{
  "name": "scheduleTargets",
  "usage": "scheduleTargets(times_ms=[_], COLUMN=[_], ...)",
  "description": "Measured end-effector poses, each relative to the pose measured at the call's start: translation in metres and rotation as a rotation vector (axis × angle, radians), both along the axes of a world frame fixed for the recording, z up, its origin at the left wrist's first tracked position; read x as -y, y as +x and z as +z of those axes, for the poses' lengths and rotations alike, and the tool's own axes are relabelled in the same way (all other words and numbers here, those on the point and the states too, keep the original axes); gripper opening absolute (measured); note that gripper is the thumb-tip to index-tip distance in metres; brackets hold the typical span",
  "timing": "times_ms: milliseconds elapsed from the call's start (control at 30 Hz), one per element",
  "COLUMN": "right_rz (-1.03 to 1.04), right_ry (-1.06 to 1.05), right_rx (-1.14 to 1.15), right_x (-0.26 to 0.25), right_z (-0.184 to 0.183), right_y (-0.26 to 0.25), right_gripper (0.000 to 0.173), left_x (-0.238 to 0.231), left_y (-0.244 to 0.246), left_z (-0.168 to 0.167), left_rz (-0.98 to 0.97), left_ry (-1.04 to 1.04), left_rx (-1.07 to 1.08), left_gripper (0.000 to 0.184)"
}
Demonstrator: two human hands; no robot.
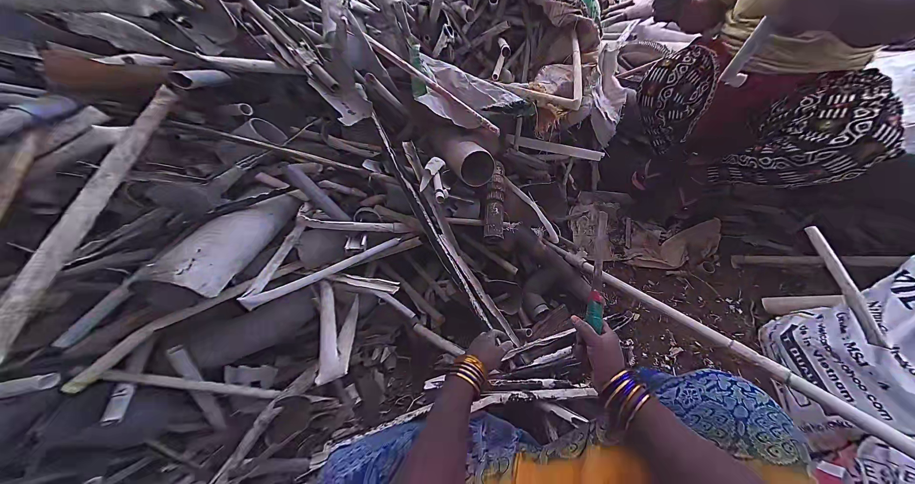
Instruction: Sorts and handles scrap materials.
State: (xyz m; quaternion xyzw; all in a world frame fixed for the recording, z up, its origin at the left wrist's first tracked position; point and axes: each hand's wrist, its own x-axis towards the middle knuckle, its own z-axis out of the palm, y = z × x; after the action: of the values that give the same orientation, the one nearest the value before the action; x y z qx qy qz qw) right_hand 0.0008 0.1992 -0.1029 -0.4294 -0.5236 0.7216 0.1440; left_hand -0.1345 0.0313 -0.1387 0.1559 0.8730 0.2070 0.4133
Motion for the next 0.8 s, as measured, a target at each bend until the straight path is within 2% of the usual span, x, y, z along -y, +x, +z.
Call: scheduleTargets(times_ms=[67, 200, 300, 400, 500, 567, 633, 800], right_rz=[0.01, 0.049, 0.097, 0.128, 0.143, 0.139, 0.136, 0.13], right_ry=[0.032, 0.105, 0.135, 0.168, 0.171, 0.156, 0.144, 0.119], right_rx=[0.033, 0.103, 0.148, 0.15, 0.158, 0.153, 0.145, 0.11], right_x=[-0.003, -0.01, -0.013, -0.015, -0.016, -0.016, -0.018, -0.013], right_z=[-0.004, -0.018, -0.021, -0.023, -0.023, -0.022, -0.021, -0.024], right_y=[-0.001, -0.002, -0.001, -0.002, -0.003, -0.004, -0.005, 0.003], right_gripper=[0.024, 0.029, 0.035, 0.036, 0.035, 0.034, 0.032, 0.031], left_x=[0.003, 0.004, -0.002, -0.01, -0.015, -0.015, -0.016, -0.012], left_y=[-0.02, -0.058, -0.081, -0.094, -0.098, -0.092, -0.082, -0.076], left_z=[0.005, -0.005, -0.033, -0.057, -0.075, -0.078, -0.076, -0.087], left_rz=[0.048, 0.306, 0.529, 0.676, 0.743, 0.759, 0.811, 0.859], left_ry=[-0.046, -0.108, -0.111, 0.015, 0.042, 0.014, 0.058, 0.18], left_rx=[-0.02, -0.163, -0.251, -0.214, -0.164, -0.208, -0.258, -0.13], left_gripper=[0.048, 0.052, 0.066, 0.072, 0.055, 0.038, 0.032, 0.06])
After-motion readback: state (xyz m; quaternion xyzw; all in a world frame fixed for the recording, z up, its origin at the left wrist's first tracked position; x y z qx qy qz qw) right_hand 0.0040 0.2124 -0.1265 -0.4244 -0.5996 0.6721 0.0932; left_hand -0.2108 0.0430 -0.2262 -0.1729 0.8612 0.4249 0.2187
